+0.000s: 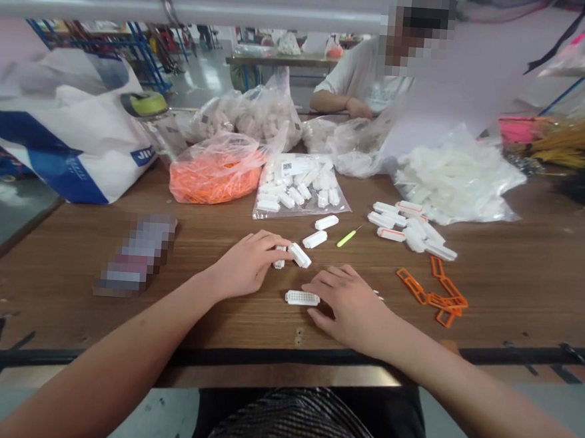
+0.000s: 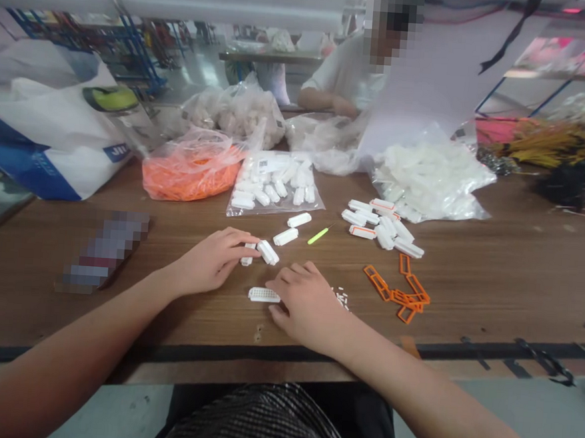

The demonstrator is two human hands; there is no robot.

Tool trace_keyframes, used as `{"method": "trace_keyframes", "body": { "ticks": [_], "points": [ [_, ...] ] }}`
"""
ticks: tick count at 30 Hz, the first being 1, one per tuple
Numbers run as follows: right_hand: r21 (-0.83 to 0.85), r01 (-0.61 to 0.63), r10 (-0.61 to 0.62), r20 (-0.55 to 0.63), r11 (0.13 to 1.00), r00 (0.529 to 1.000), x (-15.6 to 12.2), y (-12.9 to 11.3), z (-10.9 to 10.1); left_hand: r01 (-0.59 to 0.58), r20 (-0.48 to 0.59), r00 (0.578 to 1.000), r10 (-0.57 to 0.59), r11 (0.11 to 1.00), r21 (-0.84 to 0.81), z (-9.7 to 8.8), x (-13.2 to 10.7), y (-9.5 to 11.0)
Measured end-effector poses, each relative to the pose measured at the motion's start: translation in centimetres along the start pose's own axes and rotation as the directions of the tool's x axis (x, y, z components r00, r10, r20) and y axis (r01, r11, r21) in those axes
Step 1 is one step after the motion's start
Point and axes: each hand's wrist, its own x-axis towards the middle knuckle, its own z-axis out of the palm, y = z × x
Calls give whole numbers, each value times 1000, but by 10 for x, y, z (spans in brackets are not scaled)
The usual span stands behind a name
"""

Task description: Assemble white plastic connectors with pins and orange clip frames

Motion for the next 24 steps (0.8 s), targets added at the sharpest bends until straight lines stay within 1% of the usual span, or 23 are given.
{"method": "trace_keyframes", "body": {
  "ticks": [2,4,7,10,14,16,18,20,21,22,23,24],
  "points": [
    [-36,10,-10,-2,999,1000,2,3,5,0,1,1000,0,1000,1,1,2,-5],
    [-25,25,-25,-9,999,1000,3,7,8,20,-10,1000,-20,1000,-1,3,3,-7],
    [22,23,-22,-39,999,999,3,10,9,109,-32,993,-111,993,-47,7,4,-6],
    [53,25,-20,-91,998,996,3,10,10,207,-54,976,-213,973,-104,14,8,-3],
    [60,56,-47,-145,997,988,2,10,11,281,-89,952,-293,951,-126,22,11,2],
    [50,70,-61,-168,996,984,1,11,12,317,-129,934,-332,940,-124,21,9,6],
    [43,74,-64,-189,996,980,0,11,14,336,-208,912,-353,935,-113,17,6,11],
    [41,78,-68,-200,996,977,-1,12,16,294,-297,901,-316,949,-116,12,1,17],
    [39,83,-74,-203,996,976,-1,12,17,252,-309,906,-289,955,-155,10,-1,21],
    [34,90,-81,-209,995,975,-2,12,18,205,-297,918,-263,956,-211,8,-2,25],
    [25,96,-89,-215,995,973,-2,13,19,163,-263,935,-239,946,-279,6,-3,28],
    [16,105,-99,-223,994,970,-2,13,20,154,-206,950,-234,927,-342,6,-4,32]
  ]
}}
